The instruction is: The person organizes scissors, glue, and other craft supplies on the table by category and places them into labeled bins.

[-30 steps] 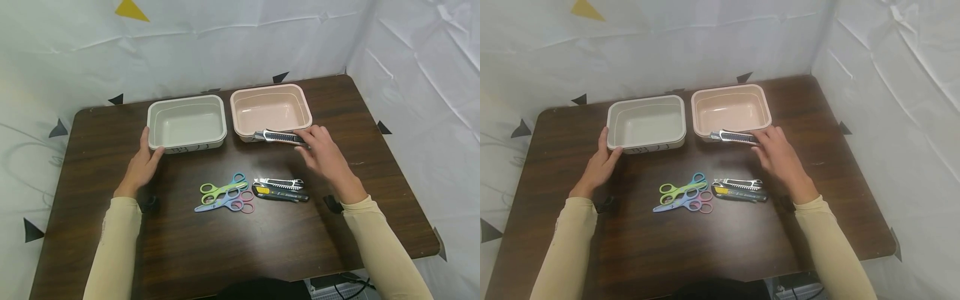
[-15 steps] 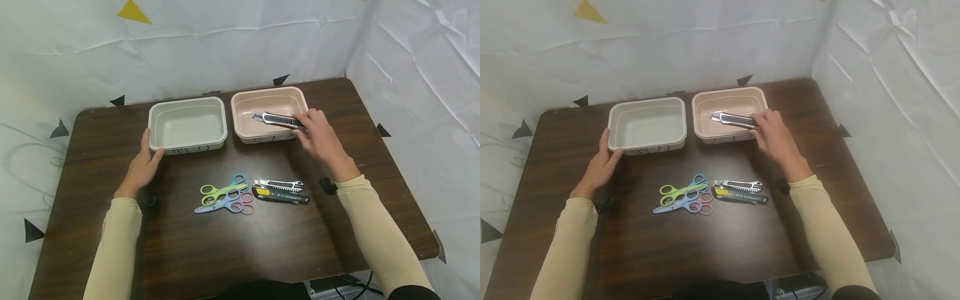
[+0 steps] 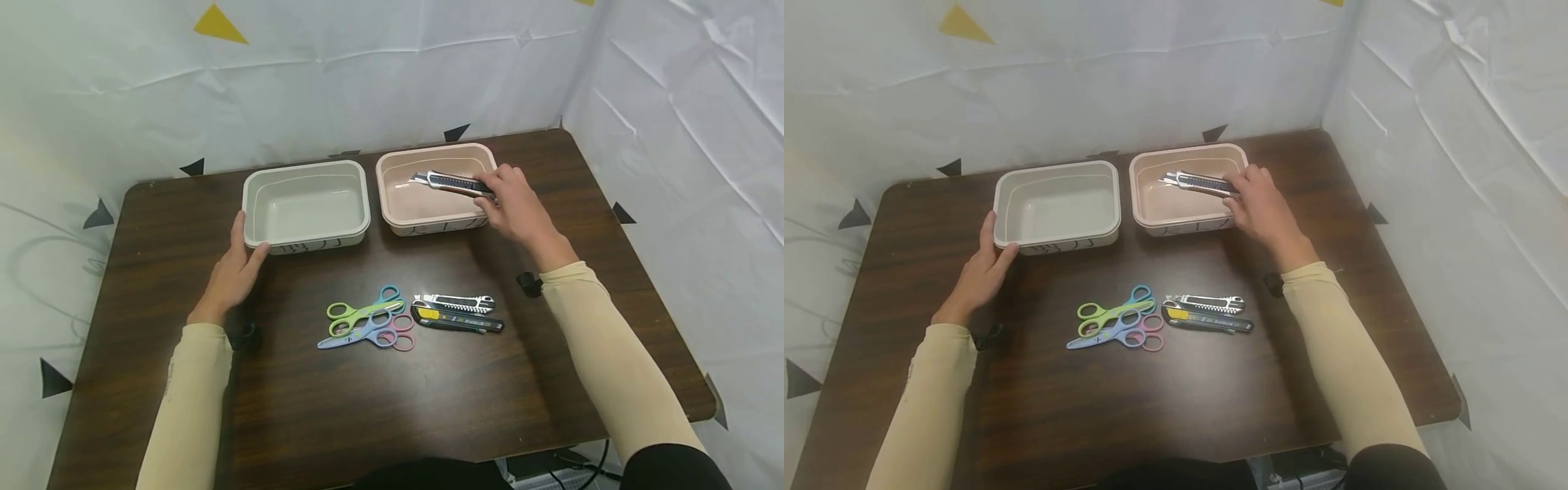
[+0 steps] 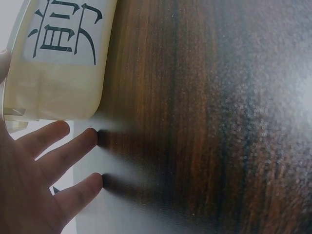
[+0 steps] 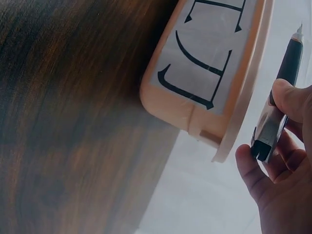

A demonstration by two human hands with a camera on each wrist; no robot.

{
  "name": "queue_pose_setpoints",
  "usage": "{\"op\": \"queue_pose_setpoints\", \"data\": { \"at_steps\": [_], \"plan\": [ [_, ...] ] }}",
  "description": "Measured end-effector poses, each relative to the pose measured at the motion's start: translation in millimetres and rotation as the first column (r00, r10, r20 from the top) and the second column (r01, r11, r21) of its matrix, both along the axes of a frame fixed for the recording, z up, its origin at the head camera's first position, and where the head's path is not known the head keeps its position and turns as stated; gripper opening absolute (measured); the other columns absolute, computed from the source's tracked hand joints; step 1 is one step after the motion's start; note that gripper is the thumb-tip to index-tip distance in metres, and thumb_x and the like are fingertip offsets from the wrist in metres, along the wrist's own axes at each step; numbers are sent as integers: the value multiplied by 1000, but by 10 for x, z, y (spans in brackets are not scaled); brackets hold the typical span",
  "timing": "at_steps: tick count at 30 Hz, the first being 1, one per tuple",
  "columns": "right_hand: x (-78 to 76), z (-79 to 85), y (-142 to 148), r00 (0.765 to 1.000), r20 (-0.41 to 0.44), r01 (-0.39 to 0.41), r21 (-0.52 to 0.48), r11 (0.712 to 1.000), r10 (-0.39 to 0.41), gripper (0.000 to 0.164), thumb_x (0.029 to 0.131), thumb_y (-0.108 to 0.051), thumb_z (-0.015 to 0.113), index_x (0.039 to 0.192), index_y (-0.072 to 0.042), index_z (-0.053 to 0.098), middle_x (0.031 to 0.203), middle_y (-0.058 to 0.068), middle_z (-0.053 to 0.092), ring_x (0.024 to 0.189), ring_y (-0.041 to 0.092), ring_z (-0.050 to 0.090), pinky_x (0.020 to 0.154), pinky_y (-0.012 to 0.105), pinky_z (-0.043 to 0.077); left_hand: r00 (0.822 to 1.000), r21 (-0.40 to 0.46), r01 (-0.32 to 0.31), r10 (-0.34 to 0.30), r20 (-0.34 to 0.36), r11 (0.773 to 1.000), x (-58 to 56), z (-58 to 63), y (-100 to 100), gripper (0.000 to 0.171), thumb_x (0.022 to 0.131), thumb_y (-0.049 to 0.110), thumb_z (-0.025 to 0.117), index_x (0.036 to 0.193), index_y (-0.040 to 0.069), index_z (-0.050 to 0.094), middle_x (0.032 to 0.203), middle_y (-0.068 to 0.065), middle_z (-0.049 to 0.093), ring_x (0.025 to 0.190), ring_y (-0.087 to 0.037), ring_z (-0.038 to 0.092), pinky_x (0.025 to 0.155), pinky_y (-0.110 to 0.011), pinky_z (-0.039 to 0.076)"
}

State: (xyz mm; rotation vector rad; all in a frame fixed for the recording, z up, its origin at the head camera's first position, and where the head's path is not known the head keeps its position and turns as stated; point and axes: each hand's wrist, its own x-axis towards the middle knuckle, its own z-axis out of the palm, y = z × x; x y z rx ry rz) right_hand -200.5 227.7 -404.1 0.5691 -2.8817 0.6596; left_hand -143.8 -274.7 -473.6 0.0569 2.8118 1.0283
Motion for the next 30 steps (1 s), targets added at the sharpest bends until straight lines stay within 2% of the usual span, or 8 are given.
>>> {"op": "queue_pose_setpoints", "data": {
  "at_steps": [8,18,22,30],
  "plan": [
    [-116,-56,-39,998,53,-23,46,999,21,37,94,-17,60,129,-3,56,104,15,49,97,31,40,78,42,37,1000,0,-3,3,-2,1000,-1,-10,-25,77,96,61,34,148,42,-19,156,-20,18,132,-50,32,101,-67,23],
    [-271,-37,-90,991,124,-60,106,993,47,37,95,-16,59,129,-4,56,108,16,50,102,32,41,84,46,39,1000,2,2,-2,-10,1000,5,-7,-45,76,96,60,34,148,41,-19,156,-21,19,132,-50,33,100,-68,25],
    [-335,-33,-109,988,144,-80,144,986,60,37,94,-15,59,129,-3,56,113,18,51,105,34,42,88,48,39,1000,3,-2,2,-4,1000,5,-21,-49,77,96,61,34,148,42,-19,157,-19,16,133,-49,31,101,-68,24],
    [-416,-53,-166,979,169,-147,179,973,117,34,91,-11,60,123,3,59,109,21,52,101,34,45,89,47,38,1000,4,-3,3,-9,1000,-3,-25,-50,76,96,61,34,147,44,-19,158,-17,16,134,-48,30,102,-68,23]
  ]
}}
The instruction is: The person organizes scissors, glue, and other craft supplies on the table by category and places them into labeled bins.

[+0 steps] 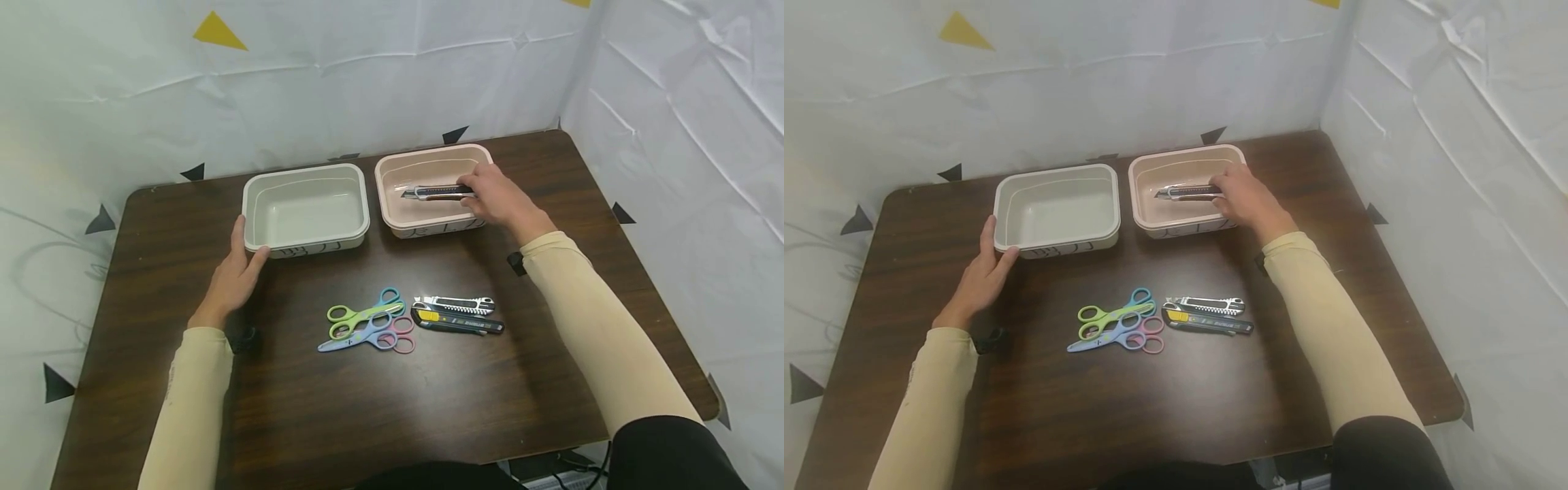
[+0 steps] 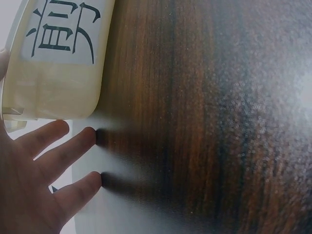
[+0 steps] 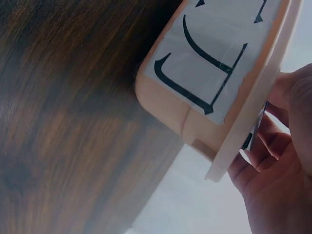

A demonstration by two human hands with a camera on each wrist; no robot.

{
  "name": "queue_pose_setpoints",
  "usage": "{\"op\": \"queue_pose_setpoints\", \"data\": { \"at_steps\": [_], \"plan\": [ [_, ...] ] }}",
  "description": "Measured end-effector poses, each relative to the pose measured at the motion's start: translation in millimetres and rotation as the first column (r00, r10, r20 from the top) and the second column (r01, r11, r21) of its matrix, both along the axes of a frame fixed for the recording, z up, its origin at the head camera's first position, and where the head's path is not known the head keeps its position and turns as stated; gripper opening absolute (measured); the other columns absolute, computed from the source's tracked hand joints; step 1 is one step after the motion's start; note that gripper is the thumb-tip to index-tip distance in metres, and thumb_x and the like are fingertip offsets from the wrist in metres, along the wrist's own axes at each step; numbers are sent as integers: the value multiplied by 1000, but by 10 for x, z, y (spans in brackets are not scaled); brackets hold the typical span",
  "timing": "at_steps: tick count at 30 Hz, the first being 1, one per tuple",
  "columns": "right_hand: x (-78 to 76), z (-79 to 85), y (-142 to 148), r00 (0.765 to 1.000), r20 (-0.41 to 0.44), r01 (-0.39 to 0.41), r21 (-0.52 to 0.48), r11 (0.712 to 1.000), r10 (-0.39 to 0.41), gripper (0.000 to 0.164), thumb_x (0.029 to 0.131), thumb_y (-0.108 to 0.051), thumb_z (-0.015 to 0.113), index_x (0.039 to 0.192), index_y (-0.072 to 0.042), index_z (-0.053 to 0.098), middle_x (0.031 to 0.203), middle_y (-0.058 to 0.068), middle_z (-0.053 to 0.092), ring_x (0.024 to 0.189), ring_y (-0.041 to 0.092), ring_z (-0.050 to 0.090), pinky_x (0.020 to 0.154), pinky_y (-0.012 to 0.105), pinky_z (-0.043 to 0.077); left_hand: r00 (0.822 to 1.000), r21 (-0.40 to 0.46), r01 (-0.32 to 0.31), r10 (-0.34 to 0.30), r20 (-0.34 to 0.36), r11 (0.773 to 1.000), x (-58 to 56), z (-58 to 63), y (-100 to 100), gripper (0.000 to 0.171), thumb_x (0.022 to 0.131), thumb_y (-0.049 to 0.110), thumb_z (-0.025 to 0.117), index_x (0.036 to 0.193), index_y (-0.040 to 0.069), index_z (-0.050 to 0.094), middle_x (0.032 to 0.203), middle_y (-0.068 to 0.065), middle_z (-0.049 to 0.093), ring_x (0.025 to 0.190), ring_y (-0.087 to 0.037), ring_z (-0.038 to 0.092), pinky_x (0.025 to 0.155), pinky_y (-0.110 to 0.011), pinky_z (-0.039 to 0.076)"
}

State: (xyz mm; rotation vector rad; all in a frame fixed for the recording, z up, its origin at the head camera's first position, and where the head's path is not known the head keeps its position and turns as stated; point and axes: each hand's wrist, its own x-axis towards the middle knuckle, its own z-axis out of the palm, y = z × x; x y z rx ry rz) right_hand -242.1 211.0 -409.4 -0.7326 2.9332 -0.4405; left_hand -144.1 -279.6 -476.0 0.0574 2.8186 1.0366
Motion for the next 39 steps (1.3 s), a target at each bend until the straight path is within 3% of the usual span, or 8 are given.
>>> {"op": "queue_pose_setpoints", "data": {
  "at_steps": [13,25,31,39],
  "plan": [
    [-135,-1,-67,992,123,-40,73,997,31,35,90,-12,60,121,3,60,106,23,53,96,33,46,87,46,39,1000,0,-1,1,-4,1000,-23,1,19,77,96,61,34,148,42,-19,157,-19,18,133,-49,33,100,-68,24],
    [-205,-14,-116,971,237,-23,137,990,-10,37,90,-13,58,124,2,60,118,23,58,107,34,51,96,48,39,999,-4,-7,7,-32,1000,-24,-15,21,76,96,60,34,150,39,-17,155,-21,22,129,-49,37,99,-68,27],
    [-234,-55,-136,967,253,-24,148,989,-15,35,90,-14,59,121,1,62,115,20,62,103,32,55,94,47,41,999,-6,-8,8,-33,1000,-22,-22,10,76,96,60,34,149,41,-18,155,-21,22,129,-49,37,99,-68,27],
    [-246,-36,-163,943,323,37,138,990,-81,31,90,-14,61,117,0,66,114,15,64,99,28,55,93,46,42,1000,-12,-15,14,-14,1000,-29,-34,-17,78,95,63,34,148,42,-18,156,-20,20,131,-49,35,100,-68,24]
  ]
}}
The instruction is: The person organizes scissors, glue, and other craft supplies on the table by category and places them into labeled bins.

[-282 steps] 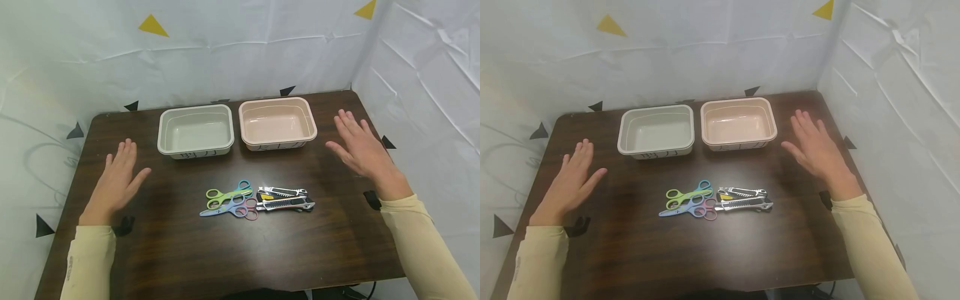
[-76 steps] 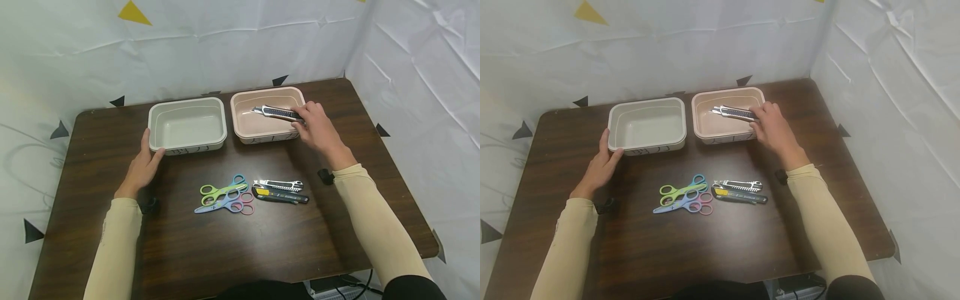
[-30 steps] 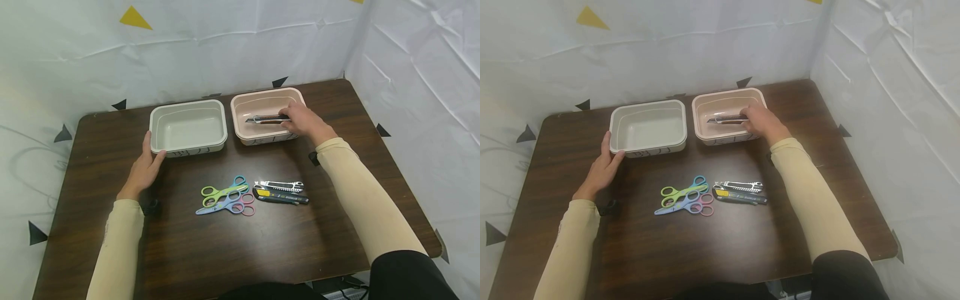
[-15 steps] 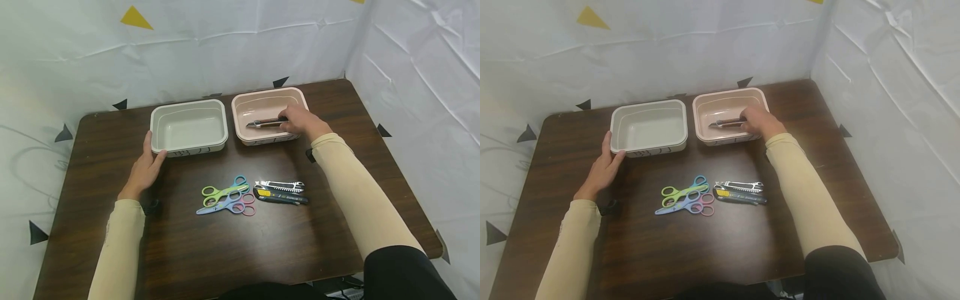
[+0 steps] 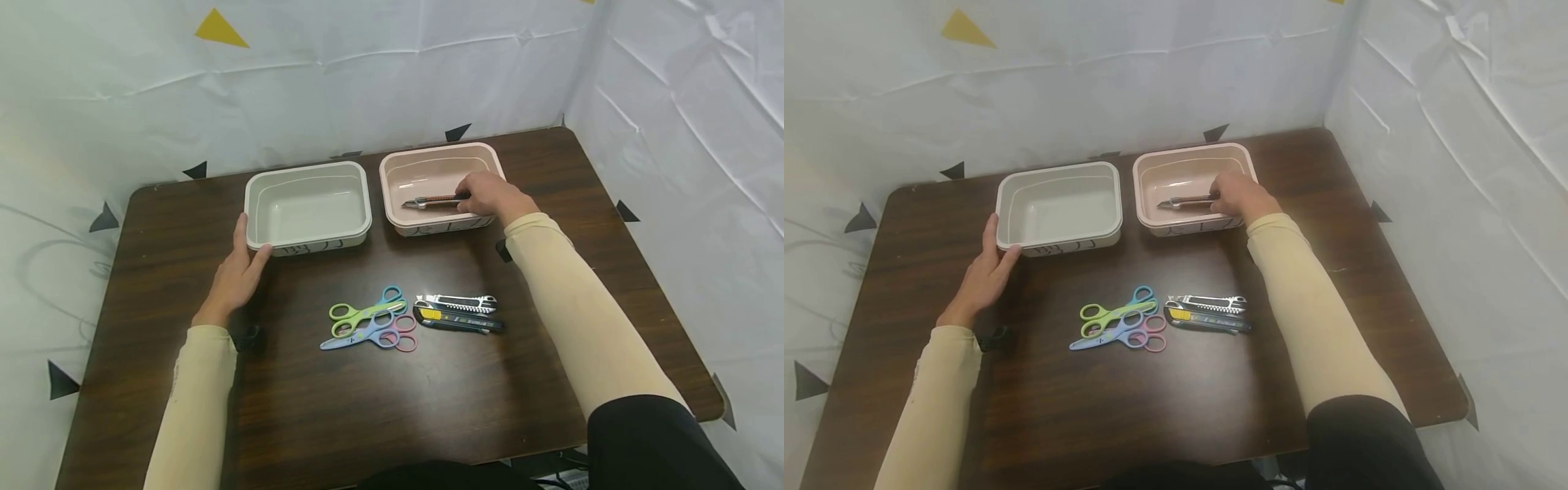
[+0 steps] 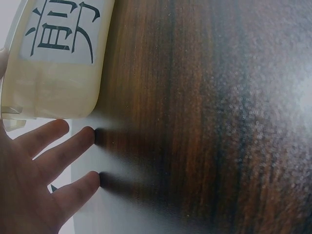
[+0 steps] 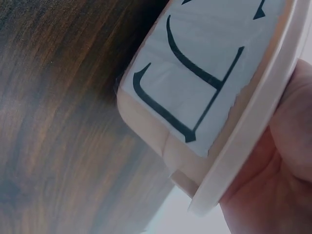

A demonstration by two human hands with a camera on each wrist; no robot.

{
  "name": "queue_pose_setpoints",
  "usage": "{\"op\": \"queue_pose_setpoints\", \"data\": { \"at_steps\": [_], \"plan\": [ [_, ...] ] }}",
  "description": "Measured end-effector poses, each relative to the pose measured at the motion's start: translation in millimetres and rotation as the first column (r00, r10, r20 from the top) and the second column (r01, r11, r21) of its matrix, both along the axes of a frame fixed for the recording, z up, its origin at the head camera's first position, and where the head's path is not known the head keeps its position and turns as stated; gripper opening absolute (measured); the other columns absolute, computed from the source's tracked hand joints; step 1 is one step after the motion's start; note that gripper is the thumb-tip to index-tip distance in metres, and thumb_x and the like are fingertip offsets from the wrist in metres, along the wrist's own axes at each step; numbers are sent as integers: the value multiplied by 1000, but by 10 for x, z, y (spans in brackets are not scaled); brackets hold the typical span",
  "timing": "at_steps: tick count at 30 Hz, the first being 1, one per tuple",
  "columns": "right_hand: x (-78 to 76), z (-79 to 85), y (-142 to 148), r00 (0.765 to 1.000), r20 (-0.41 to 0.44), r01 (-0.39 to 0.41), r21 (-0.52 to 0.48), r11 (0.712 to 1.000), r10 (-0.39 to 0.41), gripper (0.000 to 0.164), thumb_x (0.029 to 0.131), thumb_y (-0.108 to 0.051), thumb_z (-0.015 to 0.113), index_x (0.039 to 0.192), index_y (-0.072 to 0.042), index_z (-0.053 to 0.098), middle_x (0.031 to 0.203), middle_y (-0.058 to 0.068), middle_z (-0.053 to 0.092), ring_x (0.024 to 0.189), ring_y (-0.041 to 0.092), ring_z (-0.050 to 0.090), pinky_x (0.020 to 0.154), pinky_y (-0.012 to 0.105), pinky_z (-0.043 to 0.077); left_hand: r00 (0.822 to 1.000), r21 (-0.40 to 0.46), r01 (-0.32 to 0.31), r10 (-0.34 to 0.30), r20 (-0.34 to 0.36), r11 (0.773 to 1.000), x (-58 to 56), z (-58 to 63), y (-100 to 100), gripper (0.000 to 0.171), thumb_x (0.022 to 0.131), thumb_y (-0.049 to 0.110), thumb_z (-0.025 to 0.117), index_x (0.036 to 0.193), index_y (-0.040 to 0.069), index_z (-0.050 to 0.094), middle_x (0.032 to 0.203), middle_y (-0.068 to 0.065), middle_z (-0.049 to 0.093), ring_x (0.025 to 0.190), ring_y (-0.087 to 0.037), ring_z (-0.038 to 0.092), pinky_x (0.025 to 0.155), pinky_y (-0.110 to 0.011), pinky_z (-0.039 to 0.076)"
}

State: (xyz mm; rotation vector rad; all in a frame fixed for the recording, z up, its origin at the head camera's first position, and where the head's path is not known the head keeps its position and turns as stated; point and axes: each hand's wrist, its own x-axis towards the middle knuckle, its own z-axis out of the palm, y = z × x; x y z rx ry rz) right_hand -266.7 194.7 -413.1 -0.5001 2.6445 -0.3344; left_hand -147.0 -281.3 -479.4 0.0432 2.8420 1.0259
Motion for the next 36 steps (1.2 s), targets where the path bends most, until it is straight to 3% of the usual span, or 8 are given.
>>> {"op": "queue_pose_setpoints", "data": {
  "at_steps": [6,16,27,36],
  "plan": [
    [-5,-6,-1,1000,-10,26,12,1000,-26,30,84,-13,66,111,-2,70,109,13,68,93,26,58,90,44,44,1000,2,-1,1,-11,1000,8,-4,2,78,95,61,35,150,39,-17,154,-22,23,128,-50,38,99,-68,26],
    [1,-37,-14,990,11,139,32,990,-139,30,80,-15,71,109,-8,72,108,9,68,94,25,57,90,44,44,1000,2,0,0,-13,1000,10,-10,23,77,96,61,35,149,41,-17,155,-21,23,128,-50,39,98,-68,28],
    [7,-48,6,982,0,186,49,981,-186,29,80,-13,72,109,-9,72,101,9,69,88,26,57,84,44,45,1000,12,8,-8,-26,1000,-14,-1,53,77,96,60,35,150,39,-16,156,-19,22,129,-49,37,99,-67,27],
    [6,-41,16,983,11,183,48,982,-184,37,81,-14,72,117,-7,68,112,12,67,95,28,57,88,46,45,1000,14,3,-3,-16,1000,-15,1,51,77,96,61,35,149,40,-18,156,-19,21,130,-49,36,100,-67,26]
  ]
}}
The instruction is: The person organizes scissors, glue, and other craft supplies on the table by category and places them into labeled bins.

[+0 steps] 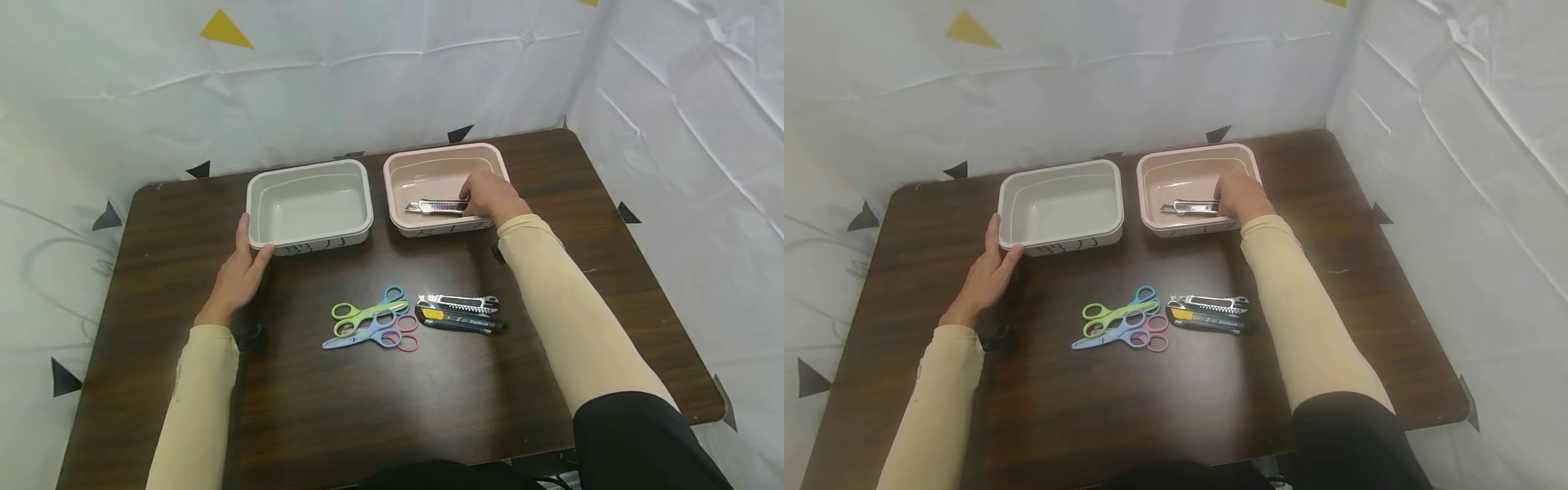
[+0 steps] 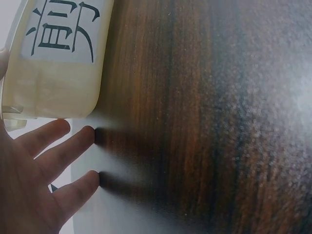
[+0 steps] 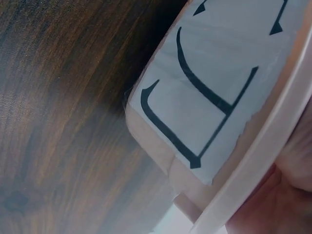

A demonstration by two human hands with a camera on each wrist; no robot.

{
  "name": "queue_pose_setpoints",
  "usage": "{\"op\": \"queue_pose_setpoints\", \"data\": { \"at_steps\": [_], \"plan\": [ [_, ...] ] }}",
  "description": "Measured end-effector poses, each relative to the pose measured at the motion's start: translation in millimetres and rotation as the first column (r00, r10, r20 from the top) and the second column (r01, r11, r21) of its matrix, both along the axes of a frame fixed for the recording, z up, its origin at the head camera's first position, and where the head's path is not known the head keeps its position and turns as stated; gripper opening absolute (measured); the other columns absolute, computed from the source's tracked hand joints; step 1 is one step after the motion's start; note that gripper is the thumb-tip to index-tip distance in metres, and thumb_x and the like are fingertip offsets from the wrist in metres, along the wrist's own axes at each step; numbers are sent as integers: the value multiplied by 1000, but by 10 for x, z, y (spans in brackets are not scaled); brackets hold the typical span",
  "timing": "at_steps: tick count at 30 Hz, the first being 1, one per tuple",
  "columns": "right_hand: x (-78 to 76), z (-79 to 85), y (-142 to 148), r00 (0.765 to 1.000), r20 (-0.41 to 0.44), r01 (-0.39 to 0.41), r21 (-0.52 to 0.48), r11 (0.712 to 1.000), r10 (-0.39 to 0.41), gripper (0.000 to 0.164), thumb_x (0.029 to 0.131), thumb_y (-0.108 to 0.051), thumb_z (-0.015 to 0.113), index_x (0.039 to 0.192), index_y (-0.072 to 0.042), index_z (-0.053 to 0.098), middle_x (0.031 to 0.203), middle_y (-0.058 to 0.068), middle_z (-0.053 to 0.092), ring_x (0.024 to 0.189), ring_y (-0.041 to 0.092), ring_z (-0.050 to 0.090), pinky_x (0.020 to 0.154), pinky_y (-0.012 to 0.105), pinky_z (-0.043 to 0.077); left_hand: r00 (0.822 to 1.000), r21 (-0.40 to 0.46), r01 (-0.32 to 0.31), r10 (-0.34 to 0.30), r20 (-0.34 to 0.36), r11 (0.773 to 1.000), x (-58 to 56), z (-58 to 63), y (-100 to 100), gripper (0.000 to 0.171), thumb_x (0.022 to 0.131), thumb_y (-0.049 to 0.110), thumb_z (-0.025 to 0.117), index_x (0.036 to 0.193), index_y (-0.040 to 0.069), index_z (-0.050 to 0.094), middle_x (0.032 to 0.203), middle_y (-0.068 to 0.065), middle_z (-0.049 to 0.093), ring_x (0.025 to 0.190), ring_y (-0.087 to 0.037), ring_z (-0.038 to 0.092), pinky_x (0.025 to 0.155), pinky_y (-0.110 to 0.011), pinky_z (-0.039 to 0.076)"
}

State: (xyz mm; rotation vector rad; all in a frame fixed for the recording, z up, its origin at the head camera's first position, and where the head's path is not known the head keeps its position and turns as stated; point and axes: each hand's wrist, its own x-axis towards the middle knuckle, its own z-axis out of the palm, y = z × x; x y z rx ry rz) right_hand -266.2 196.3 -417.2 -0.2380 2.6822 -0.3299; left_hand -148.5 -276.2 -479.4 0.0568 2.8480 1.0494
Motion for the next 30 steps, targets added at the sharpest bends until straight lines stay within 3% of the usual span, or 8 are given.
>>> {"op": "queue_pose_setpoints", "data": {
  "at_steps": [11,18,30],
  "plan": [
    [-6,36,30,1000,-6,11,-45,999,-11,44,85,-22,69,125,-5,62,117,13,63,105,28,57,94,48,42,1000,3,15,-15,25,1000,-12,26,3,77,95,62,34,146,45,-20,157,-18,18,133,-47,33,100,-69,24],
    [19,82,3,988,-140,53,-88,995,-65,40,92,-31,61,121,-5,65,116,13,65,102,29,57,94,49,42,1000,-1,9,-9,19,1000,-4,19,-11,77,95,62,35,148,43,-18,156,-19,19,132,-48,34,100,-69,25],
    [208,375,-160,951,-293,33,-228,973,-101,36,96,-34,56,119,-10,68,110,8,65,96,24,56,86,44,46,1000,2,3,-3,7,1000,13,47,-60,78,95,61,36,149,41,-18,155,-21,22,131,-50,34,100,-68,25]
  ]
}}
